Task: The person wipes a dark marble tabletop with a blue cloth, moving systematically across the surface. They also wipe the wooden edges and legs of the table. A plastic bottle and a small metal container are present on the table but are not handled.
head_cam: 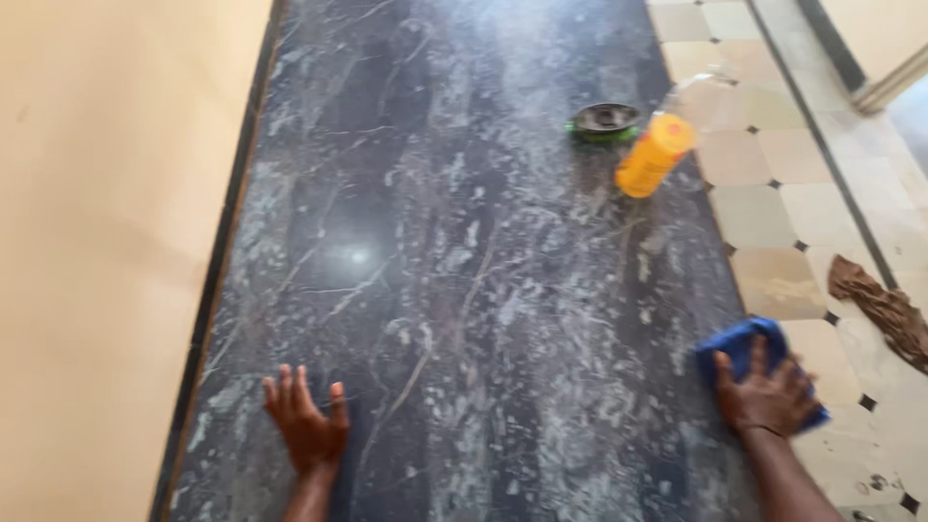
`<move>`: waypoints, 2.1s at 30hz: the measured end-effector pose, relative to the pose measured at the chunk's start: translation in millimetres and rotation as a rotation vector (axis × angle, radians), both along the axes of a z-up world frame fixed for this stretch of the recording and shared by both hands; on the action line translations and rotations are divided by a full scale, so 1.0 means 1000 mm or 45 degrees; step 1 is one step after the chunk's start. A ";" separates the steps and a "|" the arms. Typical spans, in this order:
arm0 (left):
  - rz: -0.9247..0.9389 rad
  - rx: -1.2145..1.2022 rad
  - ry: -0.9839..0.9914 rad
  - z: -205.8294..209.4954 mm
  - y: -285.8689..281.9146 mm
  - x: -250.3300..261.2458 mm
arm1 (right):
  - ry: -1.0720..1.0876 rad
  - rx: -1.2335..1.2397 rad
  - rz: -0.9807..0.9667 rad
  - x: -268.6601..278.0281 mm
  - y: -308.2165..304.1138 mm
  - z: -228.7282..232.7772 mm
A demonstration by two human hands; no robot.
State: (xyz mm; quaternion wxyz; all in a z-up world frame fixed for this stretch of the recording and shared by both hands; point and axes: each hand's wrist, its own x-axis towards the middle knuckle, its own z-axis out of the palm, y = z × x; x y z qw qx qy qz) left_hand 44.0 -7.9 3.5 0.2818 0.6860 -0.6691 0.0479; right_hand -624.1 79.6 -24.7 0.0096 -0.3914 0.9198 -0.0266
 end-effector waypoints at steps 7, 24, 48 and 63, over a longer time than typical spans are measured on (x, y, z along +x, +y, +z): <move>0.007 0.055 0.157 -0.002 -0.003 -0.005 | 0.069 -0.219 0.199 0.139 -0.101 -0.008; 0.074 0.189 0.245 -0.029 0.004 0.004 | -0.428 -0.056 1.622 0.684 -0.277 0.074; 0.025 -0.025 0.243 -0.011 0.001 -0.001 | -0.328 -0.403 1.096 0.477 -0.104 0.047; -0.167 0.235 0.093 -0.023 0.084 0.008 | 0.117 -0.142 -0.001 0.099 0.109 0.010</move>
